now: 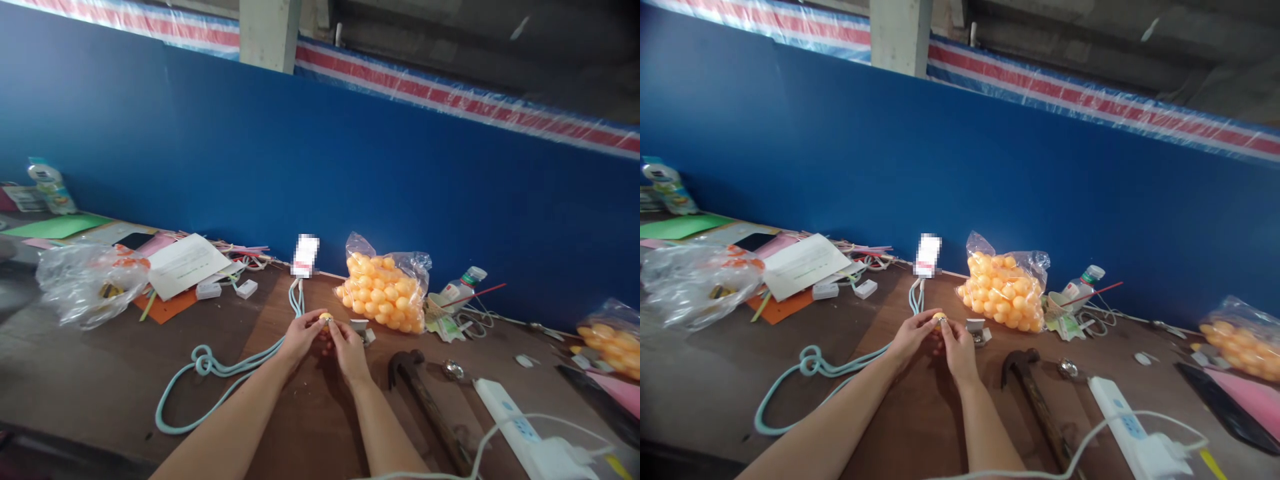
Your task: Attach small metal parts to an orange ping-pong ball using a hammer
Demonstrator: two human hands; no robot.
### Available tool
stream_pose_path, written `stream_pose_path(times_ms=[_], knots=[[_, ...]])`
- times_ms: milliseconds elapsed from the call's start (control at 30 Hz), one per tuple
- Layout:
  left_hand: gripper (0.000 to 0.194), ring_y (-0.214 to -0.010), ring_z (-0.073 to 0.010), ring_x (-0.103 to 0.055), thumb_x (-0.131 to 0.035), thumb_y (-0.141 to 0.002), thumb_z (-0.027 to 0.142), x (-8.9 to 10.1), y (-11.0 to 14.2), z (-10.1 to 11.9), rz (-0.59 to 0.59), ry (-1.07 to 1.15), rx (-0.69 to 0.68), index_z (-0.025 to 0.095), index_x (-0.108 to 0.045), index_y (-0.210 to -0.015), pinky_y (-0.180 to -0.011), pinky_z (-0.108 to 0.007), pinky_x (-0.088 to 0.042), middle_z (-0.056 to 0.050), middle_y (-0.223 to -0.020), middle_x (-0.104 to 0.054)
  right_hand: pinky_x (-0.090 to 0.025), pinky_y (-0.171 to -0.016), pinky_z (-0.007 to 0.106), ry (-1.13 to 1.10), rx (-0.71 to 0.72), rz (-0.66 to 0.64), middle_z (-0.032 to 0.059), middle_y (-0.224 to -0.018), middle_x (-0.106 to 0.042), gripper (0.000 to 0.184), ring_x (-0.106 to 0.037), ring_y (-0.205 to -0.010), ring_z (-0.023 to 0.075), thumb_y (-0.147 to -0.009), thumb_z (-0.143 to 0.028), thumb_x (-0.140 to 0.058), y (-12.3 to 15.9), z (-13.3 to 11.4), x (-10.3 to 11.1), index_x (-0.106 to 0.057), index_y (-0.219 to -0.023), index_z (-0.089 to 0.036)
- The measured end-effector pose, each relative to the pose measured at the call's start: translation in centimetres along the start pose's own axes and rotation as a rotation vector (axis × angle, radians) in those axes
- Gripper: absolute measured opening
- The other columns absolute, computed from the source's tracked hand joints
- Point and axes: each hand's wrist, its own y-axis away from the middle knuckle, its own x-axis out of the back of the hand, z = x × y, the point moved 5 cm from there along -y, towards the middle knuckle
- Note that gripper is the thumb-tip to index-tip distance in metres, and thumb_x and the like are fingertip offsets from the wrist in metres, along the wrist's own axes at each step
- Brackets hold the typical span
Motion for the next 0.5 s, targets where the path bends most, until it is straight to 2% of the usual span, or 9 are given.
stream_pose_path(times_ms=[100,200,300,400,500], knots=[[0.053,-0.056,-0.0160,-0.063,-0.072,-0.066,0.037,-0.19,0.12,-0.10,-0.025,0.031,0.032,0.012,-0.058,-0.111,-0.050,-0.028,-0.051,-0.008,-0.078,-0.067,-0.045,-0.044,0.026,-0.002,0.008,0.005,0.0005,-0.064,-0.061,0.037,-0.048,-0.049,0.0126,-0.072,-0.051,-0.062,-0.01,-0.01,0.07,-0.066,-0.090,-0.019],[0.052,-0.054,-0.0164,-0.063,-0.071,-0.068,0.037,-0.29,0.22,-0.01,-0.024,0.076,0.058,0.012,-0.057,-0.112,-0.048,-0.029,-0.051,-0.007,-0.073,-0.067,-0.042,-0.043,0.025,-0.038,0.010,0.007,-0.0007,-0.056,-0.058,0.037,-0.046,-0.045,0.0118,-0.073,-0.054,-0.057,0.06,-0.10,0.10,-0.065,-0.077,-0.018],[0.047,-0.057,-0.0143,-0.063,-0.072,-0.068,0.033,-0.04,0.06,0.09,0.013,0.111,0.058,0.011,-0.061,-0.107,-0.053,-0.026,-0.051,-0.009,-0.078,-0.068,-0.042,-0.043,0.025,-0.073,-0.007,-0.011,-0.0007,-0.055,-0.057,0.042,-0.044,-0.044,0.0111,-0.076,-0.058,-0.052,0.11,-0.13,-0.01,-0.061,-0.067,-0.018],[0.041,-0.063,-0.0126,-0.064,-0.073,-0.067,0.029,0.26,-0.23,-0.03,0.034,0.154,0.053,0.012,-0.064,-0.103,-0.057,-0.022,-0.051,-0.010,-0.087,-0.068,-0.043,-0.042,0.025,-0.059,-0.014,-0.024,-0.0010,-0.062,-0.060,0.038,-0.045,-0.046,0.0111,-0.075,-0.056,-0.054,0.10,-0.16,-0.18,-0.063,-0.074,-0.019],[0.042,-0.060,-0.0112,-0.062,-0.074,-0.067,0.029,0.37,-0.40,-0.28,0.033,0.161,0.059,0.012,-0.064,-0.103,-0.054,-0.022,-0.051,-0.009,-0.085,-0.068,-0.044,-0.041,0.025,-0.025,-0.007,0.000,-0.0009,-0.066,-0.061,0.035,-0.045,-0.047,0.0113,-0.073,-0.052,-0.060,0.03,-0.11,-0.17,-0.064,-0.085,-0.020]])
